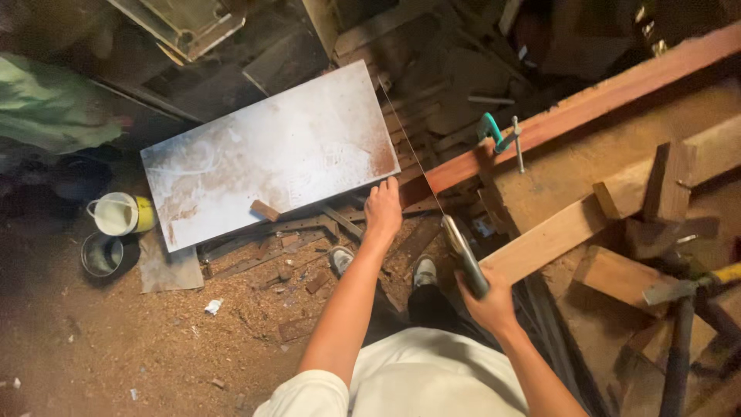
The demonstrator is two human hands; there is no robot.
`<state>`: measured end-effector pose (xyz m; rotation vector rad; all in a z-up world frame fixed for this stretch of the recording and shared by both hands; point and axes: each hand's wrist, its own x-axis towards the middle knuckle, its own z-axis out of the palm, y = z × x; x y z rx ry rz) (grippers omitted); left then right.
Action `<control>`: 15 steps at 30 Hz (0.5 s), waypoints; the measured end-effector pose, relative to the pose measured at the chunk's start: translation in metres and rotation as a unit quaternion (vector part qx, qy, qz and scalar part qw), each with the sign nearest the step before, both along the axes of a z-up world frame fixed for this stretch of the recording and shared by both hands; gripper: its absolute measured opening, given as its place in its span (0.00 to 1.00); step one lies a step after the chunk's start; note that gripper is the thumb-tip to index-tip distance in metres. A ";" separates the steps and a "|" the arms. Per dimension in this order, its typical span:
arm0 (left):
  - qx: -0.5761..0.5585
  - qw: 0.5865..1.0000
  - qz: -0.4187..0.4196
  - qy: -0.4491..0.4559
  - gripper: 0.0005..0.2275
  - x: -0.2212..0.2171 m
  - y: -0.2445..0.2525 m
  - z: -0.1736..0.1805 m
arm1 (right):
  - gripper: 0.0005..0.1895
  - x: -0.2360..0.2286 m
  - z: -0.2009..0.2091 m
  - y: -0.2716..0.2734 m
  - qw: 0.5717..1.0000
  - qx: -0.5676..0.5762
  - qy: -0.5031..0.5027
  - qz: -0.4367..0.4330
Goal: The person uses a hand saw to cut a long wooden plank clamped to a workbench. The person maintains a steady sawing motion throughout the clip, gradually cutting through the wood.
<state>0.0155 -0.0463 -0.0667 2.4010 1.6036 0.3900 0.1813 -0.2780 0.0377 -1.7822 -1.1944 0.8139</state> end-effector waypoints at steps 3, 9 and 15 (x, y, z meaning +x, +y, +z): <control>0.010 1.000 -0.005 -0.018 0.14 0.007 0.002 0.001 | 0.04 0.016 0.013 -0.056 0.995 -0.087 0.037 -0.027; -0.018 1.000 0.008 0.001 0.10 0.008 0.000 0.006 | 0.11 0.000 0.001 -0.016 0.999 -0.040 -0.024 -0.019; -0.035 0.999 -0.005 -0.014 0.12 0.002 0.001 0.014 | 0.08 -0.009 -0.010 0.045 0.999 -0.047 -0.003 -0.018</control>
